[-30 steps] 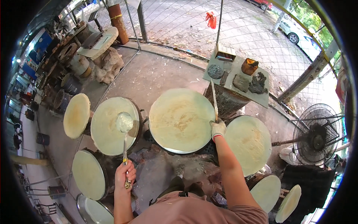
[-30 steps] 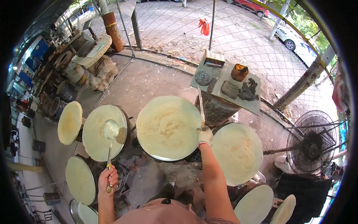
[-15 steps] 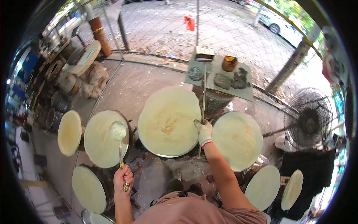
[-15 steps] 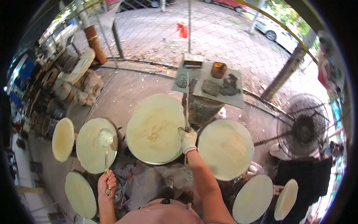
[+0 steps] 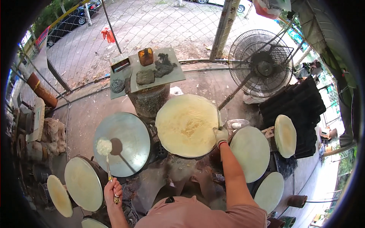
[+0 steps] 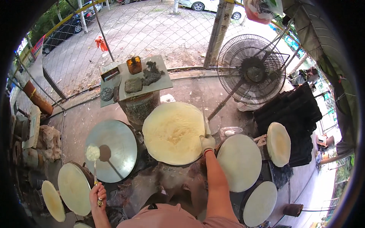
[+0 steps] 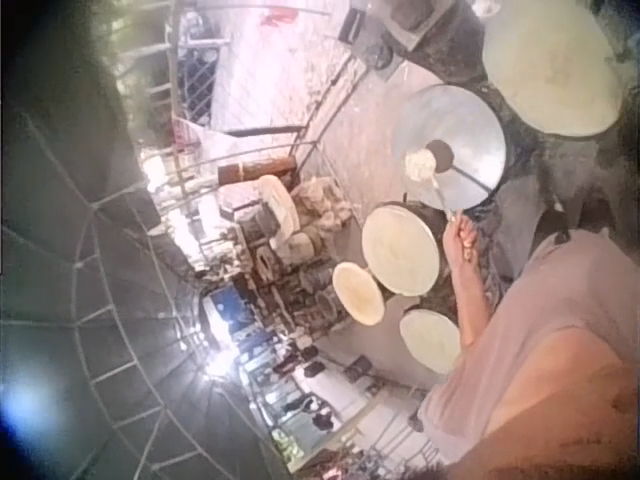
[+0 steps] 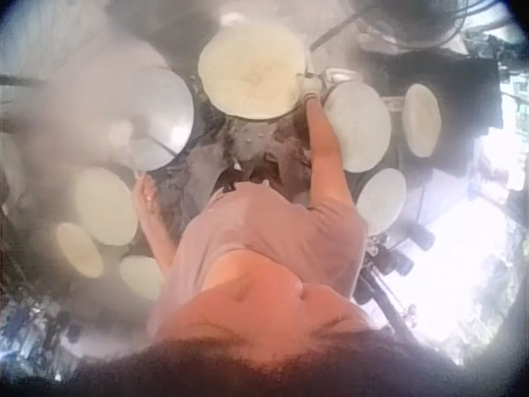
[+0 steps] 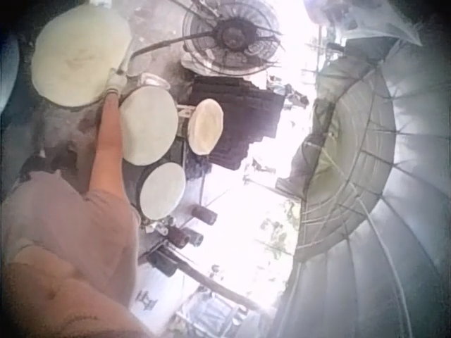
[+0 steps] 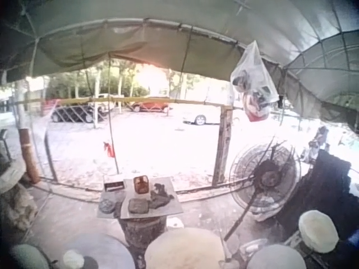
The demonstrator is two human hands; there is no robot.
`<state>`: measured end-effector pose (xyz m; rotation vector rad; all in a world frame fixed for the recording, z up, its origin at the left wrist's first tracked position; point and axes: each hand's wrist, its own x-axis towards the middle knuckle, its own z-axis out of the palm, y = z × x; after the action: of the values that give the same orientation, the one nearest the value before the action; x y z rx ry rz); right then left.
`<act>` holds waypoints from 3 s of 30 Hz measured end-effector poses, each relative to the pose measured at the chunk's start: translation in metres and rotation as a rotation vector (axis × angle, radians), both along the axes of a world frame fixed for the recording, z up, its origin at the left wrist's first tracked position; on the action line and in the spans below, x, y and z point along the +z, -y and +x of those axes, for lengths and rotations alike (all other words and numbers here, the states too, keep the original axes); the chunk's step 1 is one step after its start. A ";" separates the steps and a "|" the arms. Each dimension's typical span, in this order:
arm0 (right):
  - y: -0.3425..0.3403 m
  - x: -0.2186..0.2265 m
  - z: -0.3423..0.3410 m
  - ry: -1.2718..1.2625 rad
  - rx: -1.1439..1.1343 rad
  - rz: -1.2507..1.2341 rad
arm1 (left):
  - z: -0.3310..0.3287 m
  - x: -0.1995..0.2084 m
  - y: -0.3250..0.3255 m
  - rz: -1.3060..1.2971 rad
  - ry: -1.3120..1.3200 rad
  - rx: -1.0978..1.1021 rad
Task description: The person pours batter from a large bowl onto several heated plates using a ladle and spreads it into thin, circular layers with a wooden tool, then lifts and removes the cooked wraps by hand.
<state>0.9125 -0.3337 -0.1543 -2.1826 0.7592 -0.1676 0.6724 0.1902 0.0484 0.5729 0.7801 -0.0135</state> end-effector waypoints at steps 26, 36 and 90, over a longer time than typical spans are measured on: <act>0.274 0.131 -0.098 0.235 -0.043 0.925 | 0.015 -0.003 0.168 0.029 -0.022 -0.315; 0.461 0.412 -0.163 0.147 0.093 -0.659 | 0.006 -0.027 0.325 -0.331 -0.065 -0.250; -0.441 -0.042 -0.241 -0.421 0.847 0.943 | -0.447 -0.069 0.181 -0.075 -0.291 0.896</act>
<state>0.6714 0.1076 -0.1967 -1.4330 0.0086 0.9170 0.2252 0.0090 -0.0209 0.1105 1.2607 0.7083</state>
